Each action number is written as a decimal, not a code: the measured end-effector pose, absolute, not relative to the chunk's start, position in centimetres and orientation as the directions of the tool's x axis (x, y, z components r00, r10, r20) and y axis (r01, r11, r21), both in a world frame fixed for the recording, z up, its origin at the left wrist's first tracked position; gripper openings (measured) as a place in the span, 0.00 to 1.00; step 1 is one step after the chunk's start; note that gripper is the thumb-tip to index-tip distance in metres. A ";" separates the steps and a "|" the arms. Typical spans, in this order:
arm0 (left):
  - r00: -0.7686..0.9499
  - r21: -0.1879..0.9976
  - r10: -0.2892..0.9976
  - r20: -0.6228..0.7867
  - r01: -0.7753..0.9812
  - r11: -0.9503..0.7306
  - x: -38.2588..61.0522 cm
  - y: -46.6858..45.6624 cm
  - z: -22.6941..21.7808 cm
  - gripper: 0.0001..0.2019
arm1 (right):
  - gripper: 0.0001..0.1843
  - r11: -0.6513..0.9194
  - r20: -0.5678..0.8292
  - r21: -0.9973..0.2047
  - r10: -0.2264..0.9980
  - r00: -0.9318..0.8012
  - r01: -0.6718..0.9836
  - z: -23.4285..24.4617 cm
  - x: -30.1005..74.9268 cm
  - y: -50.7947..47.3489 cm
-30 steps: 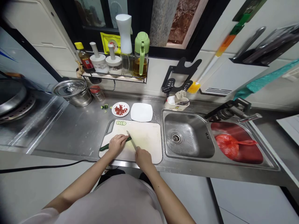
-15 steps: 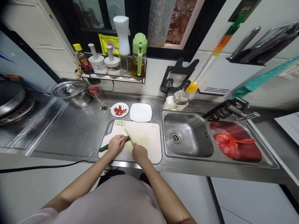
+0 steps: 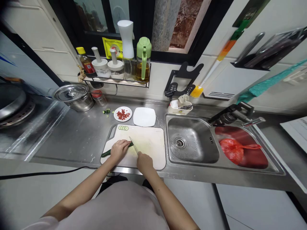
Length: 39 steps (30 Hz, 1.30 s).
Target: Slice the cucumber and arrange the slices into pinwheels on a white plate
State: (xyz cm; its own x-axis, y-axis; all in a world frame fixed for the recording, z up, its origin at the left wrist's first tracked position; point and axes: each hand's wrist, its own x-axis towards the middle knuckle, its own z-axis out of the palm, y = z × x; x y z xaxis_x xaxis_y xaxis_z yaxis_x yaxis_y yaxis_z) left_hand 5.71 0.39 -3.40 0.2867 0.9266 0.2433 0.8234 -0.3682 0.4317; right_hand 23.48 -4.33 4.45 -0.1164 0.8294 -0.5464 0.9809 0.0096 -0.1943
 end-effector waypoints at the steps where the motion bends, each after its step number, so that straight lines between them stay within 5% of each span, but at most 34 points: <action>1: 0.287 0.433 0.927 0.240 0.823 -0.367 5.7 0.4 -3.4 0.12 | 0.16 0.012 -0.544 -0.194 0.831 -0.118 0.981 4.4 23.5 -4.4; 39: 0.255 0.460 0.950 0.182 0.831 -0.311 6.1 0.3 -3.0 0.13 | 0.18 0.000 -0.532 -0.191 0.840 -0.103 0.982 4.0 22.4 -2.8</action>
State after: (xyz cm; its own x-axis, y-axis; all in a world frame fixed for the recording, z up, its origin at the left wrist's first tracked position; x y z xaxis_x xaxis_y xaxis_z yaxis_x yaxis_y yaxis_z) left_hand 6.10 0.32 -2.97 0.2547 0.9497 0.1824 0.8314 -0.3114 0.4602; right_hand 22.40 -2.84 3.99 -0.1033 0.8404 -0.5321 0.9815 -0.0005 -0.1913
